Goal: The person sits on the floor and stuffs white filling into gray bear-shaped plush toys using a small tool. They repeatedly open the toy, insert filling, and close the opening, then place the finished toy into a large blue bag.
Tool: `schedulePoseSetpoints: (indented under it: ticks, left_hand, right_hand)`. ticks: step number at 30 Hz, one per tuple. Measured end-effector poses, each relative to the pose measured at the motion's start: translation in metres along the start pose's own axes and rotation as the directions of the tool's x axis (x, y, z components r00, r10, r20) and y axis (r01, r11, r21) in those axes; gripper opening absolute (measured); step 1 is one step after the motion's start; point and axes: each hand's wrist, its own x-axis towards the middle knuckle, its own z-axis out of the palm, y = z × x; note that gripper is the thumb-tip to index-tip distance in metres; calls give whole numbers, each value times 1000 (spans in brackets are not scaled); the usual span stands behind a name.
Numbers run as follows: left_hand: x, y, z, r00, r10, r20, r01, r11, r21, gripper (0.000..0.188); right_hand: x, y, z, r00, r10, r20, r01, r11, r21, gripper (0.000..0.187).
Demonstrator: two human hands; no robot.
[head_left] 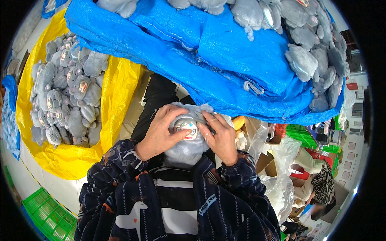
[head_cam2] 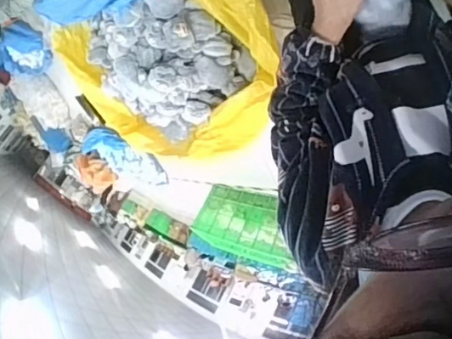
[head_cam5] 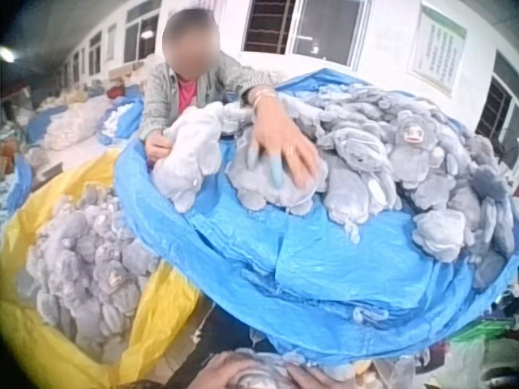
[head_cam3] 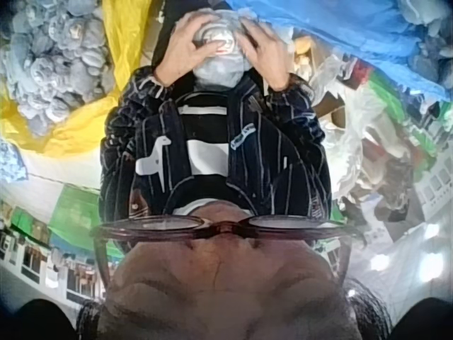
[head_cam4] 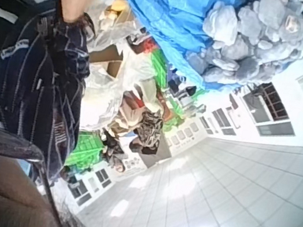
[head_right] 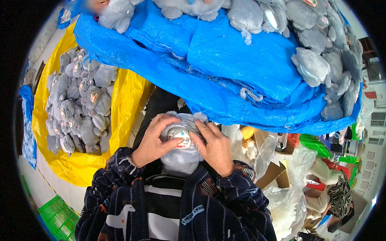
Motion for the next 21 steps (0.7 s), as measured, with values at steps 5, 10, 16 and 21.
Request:
schedulePoseSetpoints:
  ticks: [5,10,16,21]
  left_hand:
    - [6,-2,1,999,-17,-39,13,996,-93,33]
    - [25,4,-4,1000,8,28,-5,996,-87,20]
    - [30,4,-1,997,-67,28,71,974,-213,11]
    - [23,-10,0,954,-289,81,277,742,-611,8]
  right_hand:
    - [-3,11,12,993,114,1,-107,931,350,30]
    - [-6,6,11,904,382,190,-414,680,606,33]
    - [-8,11,13,891,393,226,-435,600,672,34]
    - [-2,6,-4,911,337,238,-412,726,550,32]
